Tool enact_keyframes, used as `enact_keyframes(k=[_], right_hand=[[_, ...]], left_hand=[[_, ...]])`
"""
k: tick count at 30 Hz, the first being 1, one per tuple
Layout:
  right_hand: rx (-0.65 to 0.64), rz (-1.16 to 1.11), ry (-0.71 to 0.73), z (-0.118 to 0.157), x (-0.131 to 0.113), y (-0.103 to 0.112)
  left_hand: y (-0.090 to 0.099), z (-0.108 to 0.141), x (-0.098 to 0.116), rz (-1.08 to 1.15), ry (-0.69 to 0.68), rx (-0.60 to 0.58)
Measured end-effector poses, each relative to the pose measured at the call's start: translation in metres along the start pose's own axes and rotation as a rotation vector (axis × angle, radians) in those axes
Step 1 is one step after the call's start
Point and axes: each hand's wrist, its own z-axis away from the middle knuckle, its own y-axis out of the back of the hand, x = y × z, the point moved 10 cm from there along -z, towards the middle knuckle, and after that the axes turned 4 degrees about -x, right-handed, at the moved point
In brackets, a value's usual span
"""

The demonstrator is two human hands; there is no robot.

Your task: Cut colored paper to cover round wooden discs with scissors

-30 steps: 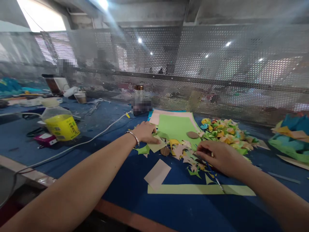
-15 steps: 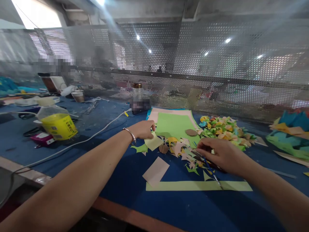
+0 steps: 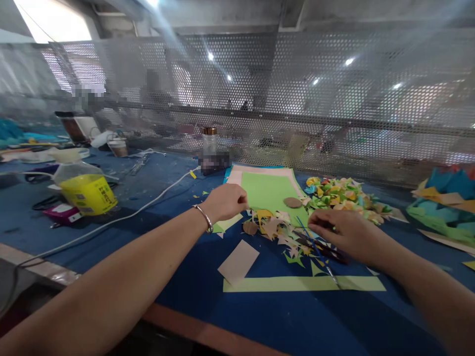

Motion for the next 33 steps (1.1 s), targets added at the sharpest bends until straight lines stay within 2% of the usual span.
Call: enact_keyframes(k=[5,12,14,17,20,22,24,28,33], right_hand=[[-0.107,0.03,-0.04,0.003,0.002,-0.008],[-0.064,0.004,-0.026,0.001,0.0,-0.004],[-0.042,-0.031,0.002,0.001,-0.01,-0.006],[-0.022,-0.061,0.095,0.001,-0.038,-0.012],[-0.01,-0.057,0.191,0.005,-0.065,-0.016],[0.001,-0.056,0.238,0.007,-0.075,-0.016],[0.012,-0.052,0.243,0.008,-0.075,-0.014],[0.04,-0.049,0.18,0.006,-0.055,-0.007],[0.115,-0.086,0.11,0.004,-0.028,0.003]], left_hand=[[-0.023,0.001,0.024,0.043,-0.157,-0.137],[-0.032,0.006,0.028,0.079,-0.163,-0.243],[-0.031,0.005,0.024,0.194,-0.143,-0.246],[-0.027,0.005,0.023,0.498,-0.143,-0.262],[-0.031,0.018,0.039,0.699,-0.233,-0.457],[-0.032,0.028,0.049,0.627,-0.276,-0.535],[-0.031,0.035,0.055,0.434,-0.306,-0.518],[-0.03,0.041,0.059,0.171,-0.291,-0.45],[-0.039,0.043,0.053,0.22,-0.26,-0.523]])
